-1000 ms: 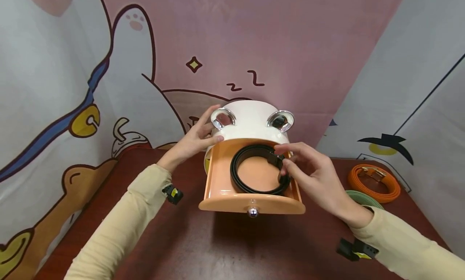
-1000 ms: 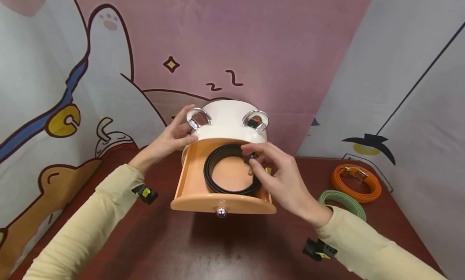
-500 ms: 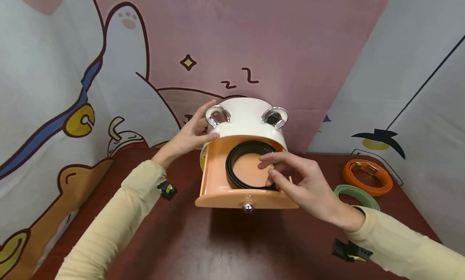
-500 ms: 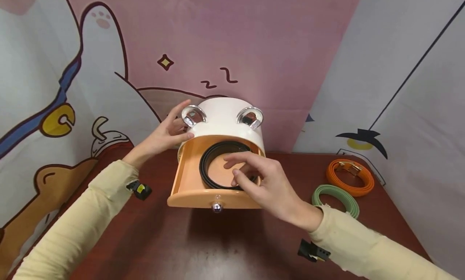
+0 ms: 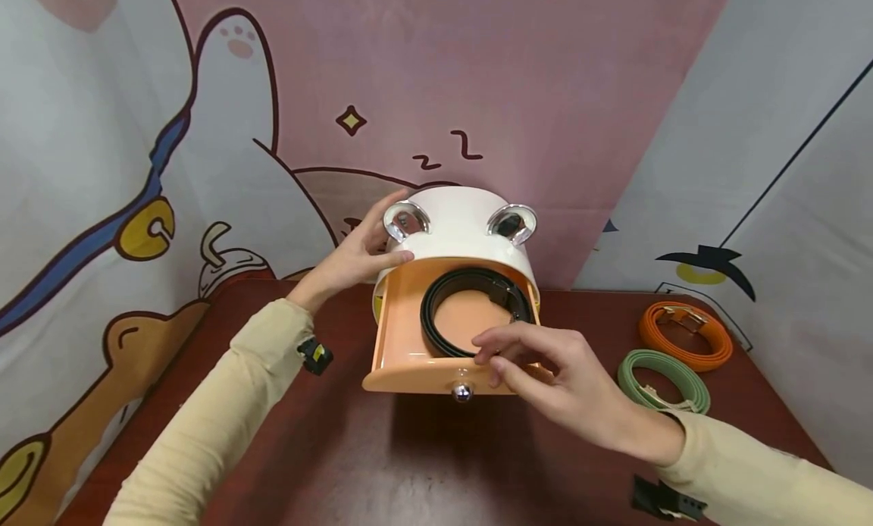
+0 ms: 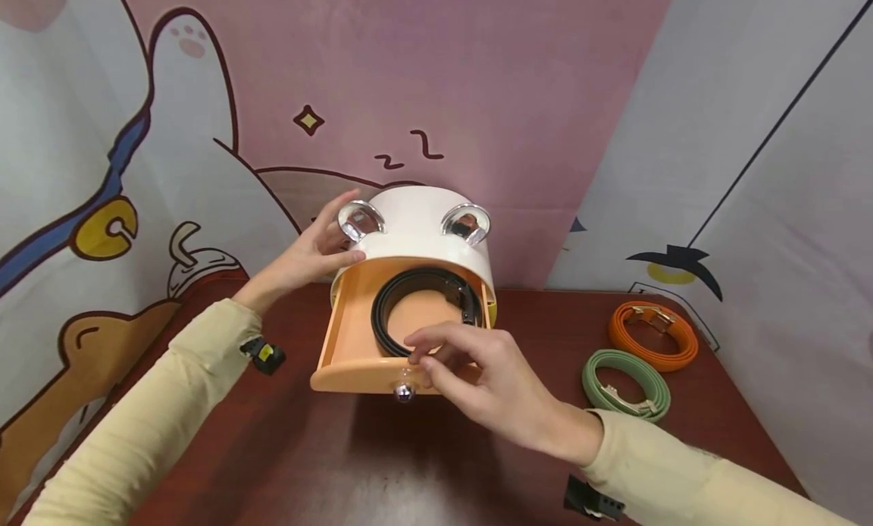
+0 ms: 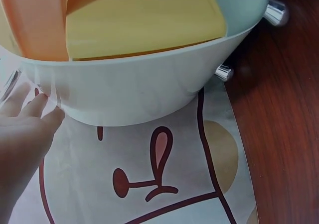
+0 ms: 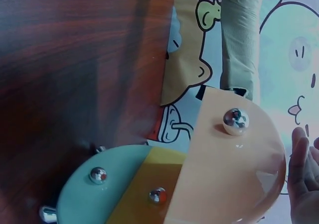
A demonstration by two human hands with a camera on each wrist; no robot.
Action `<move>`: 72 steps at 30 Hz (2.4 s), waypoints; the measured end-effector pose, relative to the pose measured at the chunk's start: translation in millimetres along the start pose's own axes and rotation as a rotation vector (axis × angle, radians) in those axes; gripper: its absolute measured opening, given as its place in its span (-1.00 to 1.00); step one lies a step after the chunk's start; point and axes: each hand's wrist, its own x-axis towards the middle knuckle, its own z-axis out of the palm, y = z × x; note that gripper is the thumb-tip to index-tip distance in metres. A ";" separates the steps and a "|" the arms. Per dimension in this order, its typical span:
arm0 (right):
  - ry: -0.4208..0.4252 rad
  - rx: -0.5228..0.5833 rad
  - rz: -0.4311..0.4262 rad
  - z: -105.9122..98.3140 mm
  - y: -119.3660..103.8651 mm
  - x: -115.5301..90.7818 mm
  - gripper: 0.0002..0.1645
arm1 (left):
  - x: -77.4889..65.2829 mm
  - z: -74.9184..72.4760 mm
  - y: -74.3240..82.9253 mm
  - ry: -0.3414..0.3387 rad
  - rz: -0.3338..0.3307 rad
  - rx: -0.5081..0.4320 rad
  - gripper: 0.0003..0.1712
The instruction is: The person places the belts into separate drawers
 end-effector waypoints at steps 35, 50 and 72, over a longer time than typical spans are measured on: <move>-0.107 0.136 0.038 34.9 23.7 -44.0 -0.63 | -0.1 -2.5 -2.1 -0.024 -0.025 0.001 -0.07; -0.232 0.282 0.289 51.0 37.5 -47.3 -0.80 | -2.4 -3.3 -0.3 -0.028 -0.031 -0.004 -0.08; -0.004 0.311 0.355 57.9 36.3 -36.4 -0.76 | -2.8 -3.6 -0.5 -0.034 -0.035 -0.014 -0.06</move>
